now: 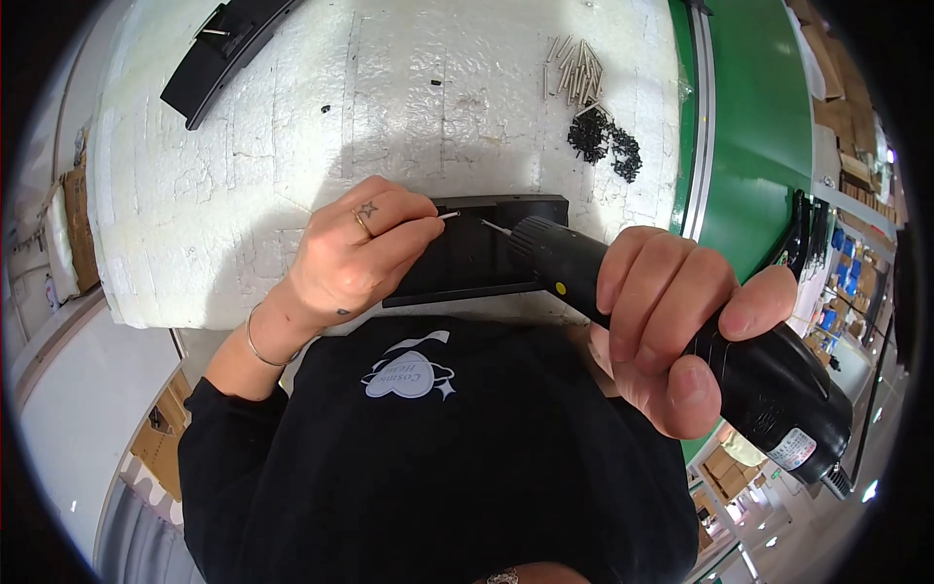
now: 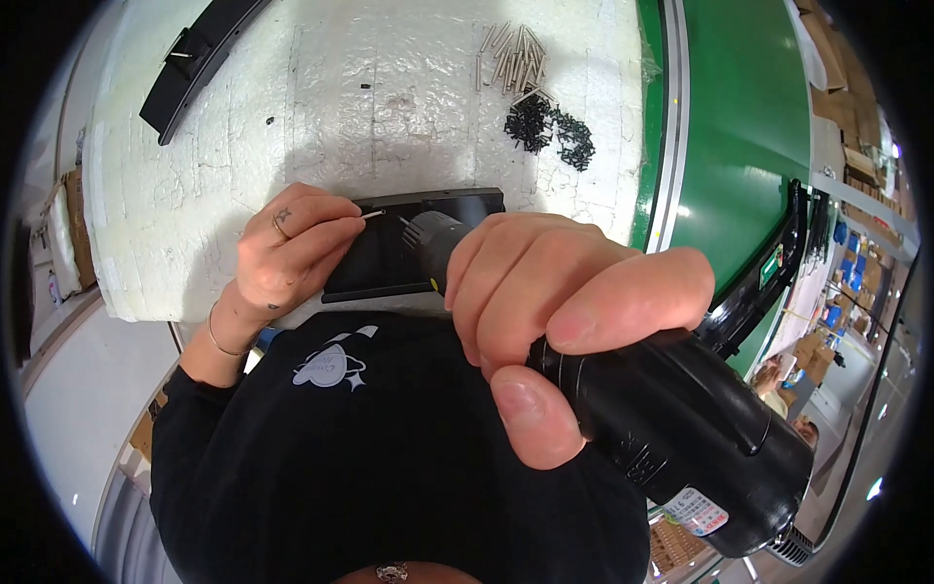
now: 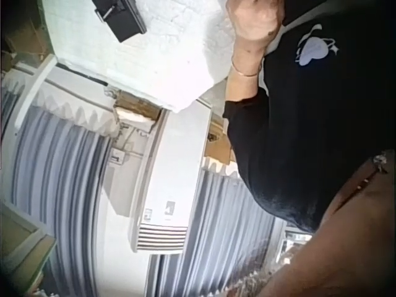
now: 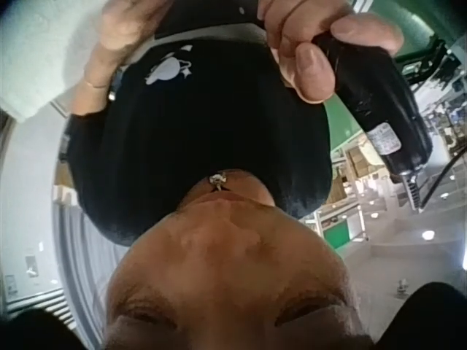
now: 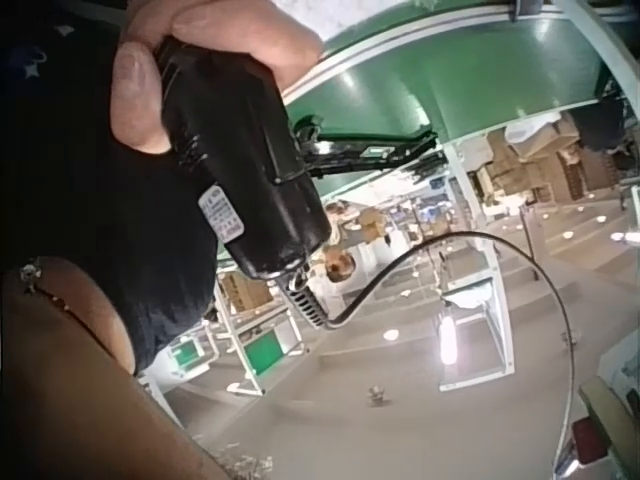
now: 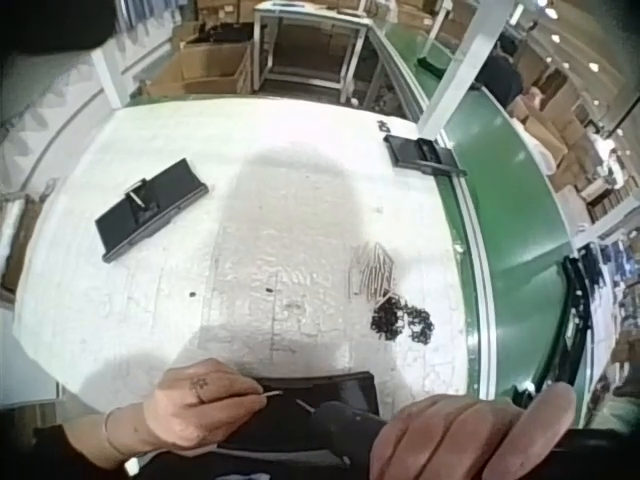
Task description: The recorder is assembling small black plastic components using an electric screwdriver to insert metal pins or screws.
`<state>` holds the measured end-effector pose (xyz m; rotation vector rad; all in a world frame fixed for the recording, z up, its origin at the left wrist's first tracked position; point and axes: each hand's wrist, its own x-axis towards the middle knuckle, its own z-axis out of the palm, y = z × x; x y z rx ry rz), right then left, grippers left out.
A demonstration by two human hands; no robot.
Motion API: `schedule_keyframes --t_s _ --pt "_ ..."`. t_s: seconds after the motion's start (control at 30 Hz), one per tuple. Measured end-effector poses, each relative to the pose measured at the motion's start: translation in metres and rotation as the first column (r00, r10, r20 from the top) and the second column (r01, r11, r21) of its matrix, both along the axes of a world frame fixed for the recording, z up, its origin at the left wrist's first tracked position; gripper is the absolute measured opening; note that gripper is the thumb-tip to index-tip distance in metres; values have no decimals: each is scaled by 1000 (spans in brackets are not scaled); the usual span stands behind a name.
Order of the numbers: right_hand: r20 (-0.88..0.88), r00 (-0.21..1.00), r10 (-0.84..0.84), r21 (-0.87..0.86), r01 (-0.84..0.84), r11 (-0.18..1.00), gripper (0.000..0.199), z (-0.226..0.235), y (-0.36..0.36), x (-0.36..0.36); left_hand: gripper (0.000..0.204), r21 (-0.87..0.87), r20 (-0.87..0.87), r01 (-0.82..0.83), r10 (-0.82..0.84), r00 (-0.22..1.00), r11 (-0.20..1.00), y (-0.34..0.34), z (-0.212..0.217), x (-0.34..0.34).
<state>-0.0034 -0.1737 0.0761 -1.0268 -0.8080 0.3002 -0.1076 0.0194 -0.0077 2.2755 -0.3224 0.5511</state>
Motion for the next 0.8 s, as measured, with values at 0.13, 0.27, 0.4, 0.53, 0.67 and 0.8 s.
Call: schedule_keyframes --t_s 0.13,0.27,0.4,0.53,0.67,0.8 --pt "4 1000 21 -11 -21 1000 33 0 4 -1 27 -8 7 2 -2 1000 1000 -1 -2 -1" --pt "37 998 56 -9 -56 998 33 -5 7 3 27 -40 10 8 -8 1000 999 -2 -2 0" --pt "63 996 67 -4 -67 998 35 -11 13 3 27 -62 28 11 -9 1000 998 -2 -6 0" --pt "70 995 78 -46 -75 996 36 -11 17 0 26 -58 33 22 -20 999 998 -2 -8 -2" --pt "127 985 116 -62 -109 992 31 -9 24 3 21 -36 96 77 -73 993 996 -3 -13 -1" --pt "249 937 244 -121 -220 968 32 -6 32 6 21 -72 106 88 -80 991 994 -11 -13 -6"
